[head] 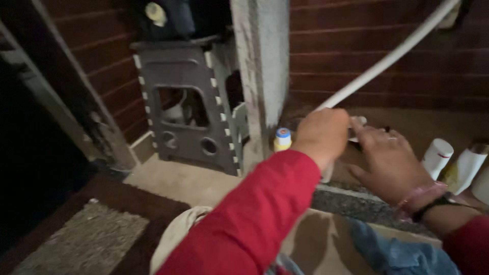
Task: The person sits on the floor and repeatedly picks up various bottles, tubes, and containers from a tiled ledge, then places them on the floor beside a cloth. The person handles items one at a time, moving them from the ledge to the floor area. Toward the end, the person uses a blue cloth to wipe the ledge surface.
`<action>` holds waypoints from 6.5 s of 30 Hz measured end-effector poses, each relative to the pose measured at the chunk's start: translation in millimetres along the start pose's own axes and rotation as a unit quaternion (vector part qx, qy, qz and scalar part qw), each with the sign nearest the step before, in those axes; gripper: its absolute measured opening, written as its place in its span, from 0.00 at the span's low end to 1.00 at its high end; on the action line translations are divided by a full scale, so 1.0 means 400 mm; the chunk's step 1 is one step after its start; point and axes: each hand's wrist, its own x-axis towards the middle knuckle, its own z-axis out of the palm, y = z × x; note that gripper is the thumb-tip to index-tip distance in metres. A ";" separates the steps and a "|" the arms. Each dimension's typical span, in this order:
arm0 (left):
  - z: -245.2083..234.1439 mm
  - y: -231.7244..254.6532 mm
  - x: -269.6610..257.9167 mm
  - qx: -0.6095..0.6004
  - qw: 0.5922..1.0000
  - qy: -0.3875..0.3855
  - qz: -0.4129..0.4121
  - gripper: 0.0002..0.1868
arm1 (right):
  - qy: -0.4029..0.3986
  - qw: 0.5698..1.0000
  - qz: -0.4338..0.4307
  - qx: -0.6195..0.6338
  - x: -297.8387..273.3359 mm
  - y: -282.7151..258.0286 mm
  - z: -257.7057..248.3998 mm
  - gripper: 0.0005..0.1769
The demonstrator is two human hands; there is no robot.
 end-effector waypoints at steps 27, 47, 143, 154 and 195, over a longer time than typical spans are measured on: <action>-1.000 -0.133 -0.887 0.196 0.931 0.049 -0.305 0.13 | -0.069 0.899 -0.311 0.301 -0.036 -1.098 -0.383 0.52; -0.832 -0.322 -1.500 0.187 0.842 0.094 -0.497 0.09 | -0.131 0.833 -0.428 0.326 -0.340 -1.449 -0.189 0.50; 0.206 0.196 -0.112 0.023 0.998 0.066 0.011 0.12 | -0.069 0.996 0.050 0.003 -0.169 0.225 -0.035 0.52; 0.431 0.193 0.104 -0.038 0.997 -0.046 -0.048 0.23 | -0.161 0.975 0.070 -0.136 -0.117 0.313 0.046 0.41; -0.628 0.143 -0.314 -0.011 0.981 0.181 0.069 0.13 | 0.017 0.991 -0.126 -0.027 0.014 -0.342 -0.491 0.53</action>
